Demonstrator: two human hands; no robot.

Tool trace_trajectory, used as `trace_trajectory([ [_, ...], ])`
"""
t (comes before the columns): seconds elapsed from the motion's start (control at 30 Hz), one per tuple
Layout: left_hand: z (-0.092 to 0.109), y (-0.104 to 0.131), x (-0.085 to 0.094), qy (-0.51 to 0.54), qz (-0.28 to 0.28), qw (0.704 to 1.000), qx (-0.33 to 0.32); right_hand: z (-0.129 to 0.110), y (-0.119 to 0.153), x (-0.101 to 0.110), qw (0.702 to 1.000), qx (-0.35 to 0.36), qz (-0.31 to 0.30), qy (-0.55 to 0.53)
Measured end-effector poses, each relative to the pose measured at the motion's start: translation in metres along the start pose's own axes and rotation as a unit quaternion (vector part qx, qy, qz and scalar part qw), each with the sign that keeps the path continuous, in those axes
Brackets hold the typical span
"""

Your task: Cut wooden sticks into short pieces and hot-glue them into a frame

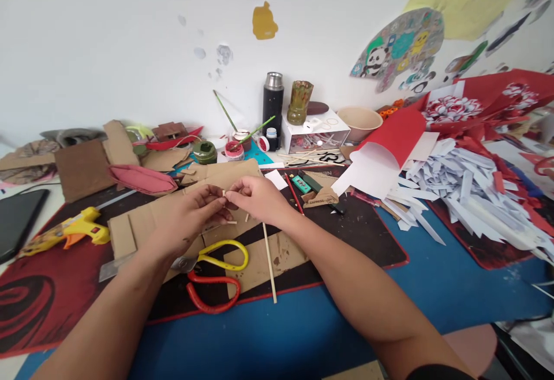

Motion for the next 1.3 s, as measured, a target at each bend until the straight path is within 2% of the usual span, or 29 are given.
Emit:
trace_trajectory([
  [0.13, -0.004, -0.002, 0.0, 0.072, 0.013, 0.997, 0.014, 0.001, -0.002, -0.001, 1.0, 0.013, -0.002, -0.009],
  [0.3, -0.006, -0.004, 0.004, 0.092, 0.036, 0.995, 0.01, 0.002, -0.001, 0.0, 1.0, 0.015, -0.003, -0.019],
  [0.4, -0.007, -0.005, 0.007, 0.07, 0.043, 0.997, 0.004, 0.004, -0.001, 0.0, 0.999, 0.016, -0.006, -0.033],
  [0.6, -0.002, -0.003, 0.016, -0.056, 0.069, 0.996, -0.014, 0.003, -0.001, -0.001, 1.0, 0.022, -0.013, -0.018],
  [0.67, 0.001, -0.002, 0.018, -0.062, 0.078, 0.995, -0.018, 0.002, 0.0, -0.001, 1.0, 0.023, -0.015, -0.011],
  [0.87, -0.001, -0.003, 0.019, -0.003, 0.082, 0.997, 0.0, 0.001, 0.0, -0.006, 0.999, 0.045, -0.029, 0.009],
  [1.13, -0.01, -0.006, 0.015, 0.117, 0.05, 0.992, 0.021, 0.001, -0.001, 0.001, 0.991, 0.011, -0.015, -0.134],
  [1.3, -0.011, -0.005, 0.014, 0.139, 0.05, 0.989, 0.031, 0.002, -0.003, 0.0, 0.987, 0.001, -0.025, -0.162],
])
Point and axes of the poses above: each hand's wrist, its own y-axis away from the middle knuckle, its own x-axis out of the back of the hand, z = x × y, the point moved 8 cm from there along -y, towards the middle knuckle, and after that the axes turned 11 degrees about -y, right-handed, at the moved point
